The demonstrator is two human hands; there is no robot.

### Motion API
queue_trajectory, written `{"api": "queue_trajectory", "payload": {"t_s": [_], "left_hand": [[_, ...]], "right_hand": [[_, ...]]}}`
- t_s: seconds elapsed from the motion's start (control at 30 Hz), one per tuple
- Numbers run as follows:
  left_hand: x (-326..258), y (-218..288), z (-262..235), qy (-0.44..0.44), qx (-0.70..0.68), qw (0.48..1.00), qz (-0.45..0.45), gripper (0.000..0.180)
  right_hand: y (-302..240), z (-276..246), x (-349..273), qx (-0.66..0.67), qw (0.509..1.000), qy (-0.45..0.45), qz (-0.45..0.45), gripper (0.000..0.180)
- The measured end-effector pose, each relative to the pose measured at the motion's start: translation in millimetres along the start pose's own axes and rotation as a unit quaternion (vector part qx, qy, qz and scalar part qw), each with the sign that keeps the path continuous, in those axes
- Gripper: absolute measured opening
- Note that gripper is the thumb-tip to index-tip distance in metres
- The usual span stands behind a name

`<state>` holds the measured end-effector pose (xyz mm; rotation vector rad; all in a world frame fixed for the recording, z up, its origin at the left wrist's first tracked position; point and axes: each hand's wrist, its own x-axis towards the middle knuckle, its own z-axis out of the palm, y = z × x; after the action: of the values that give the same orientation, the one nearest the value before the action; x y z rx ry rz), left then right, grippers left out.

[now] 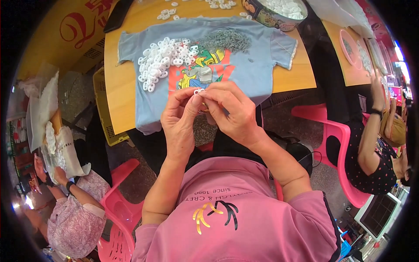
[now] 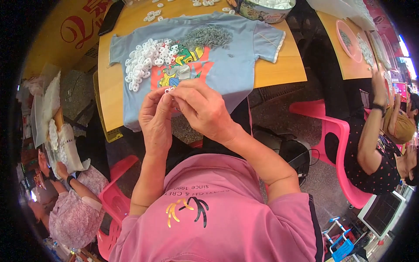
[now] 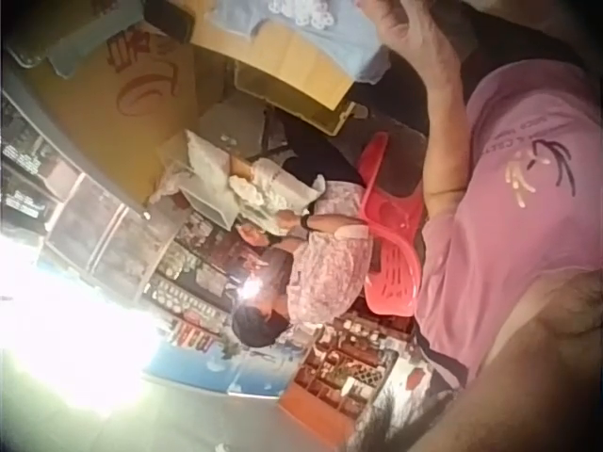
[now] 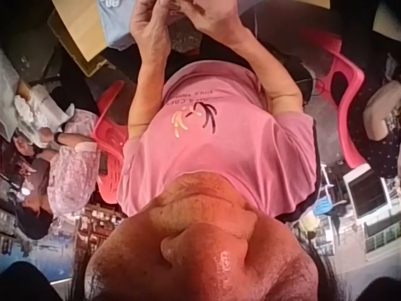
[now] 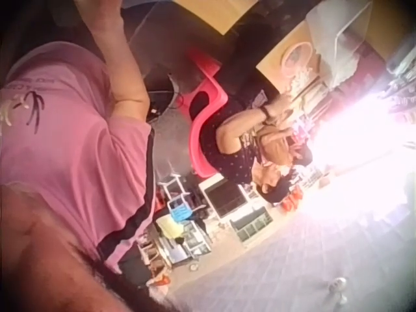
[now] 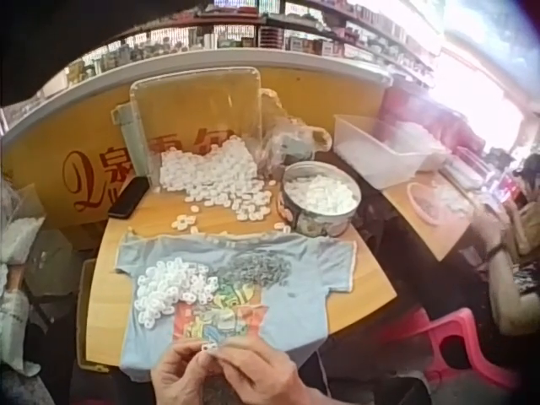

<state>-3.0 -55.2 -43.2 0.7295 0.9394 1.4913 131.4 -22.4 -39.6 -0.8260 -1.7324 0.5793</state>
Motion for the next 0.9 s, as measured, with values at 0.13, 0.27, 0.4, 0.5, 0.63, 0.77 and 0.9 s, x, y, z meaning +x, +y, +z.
{"api": "queue_trajectory", "payload": {"t_s": [0.13, 0.27, 0.4, 0.5, 0.63, 0.77, 0.9], "left_hand": [[4, 5, -1, 0.029, 0.057, 0.998, -0.027, 0.018], [10, 3, -6, 0.022, 0.089, 0.996, 0.017, 0.017], [13, 1, -8, 0.038, 0.094, 0.995, 0.007, 0.016], [13, 2, -10, 0.039, 0.1, 0.994, -0.001, 0.016], [15, 1, -12, 0.028, 0.1, 0.995, -0.006, 0.016], [14, 1, -12, 0.023, 0.111, 0.994, -0.002, 0.016], [12, 1, -14, 0.019, 0.11, 0.994, -0.007, 0.016]], "right_hand": [[10, -26, 9, -0.057, 0.998, -0.039, 0.002, 0.018], [36, -65, 30, -0.165, 0.98, -0.042, 0.107, 0.013], [64, -94, 43, -0.246, 0.961, -0.08, 0.102, 0.01], [66, -100, 51, -0.3, 0.938, -0.141, 0.1, 0.011], [67, -102, 58, -0.344, 0.916, -0.201, 0.047, 0.009], [65, -100, 63, -0.372, 0.897, -0.239, 0.03, 0.008], [64, -102, 71, -0.369, 0.887, -0.274, 0.054, 0.009]]}}
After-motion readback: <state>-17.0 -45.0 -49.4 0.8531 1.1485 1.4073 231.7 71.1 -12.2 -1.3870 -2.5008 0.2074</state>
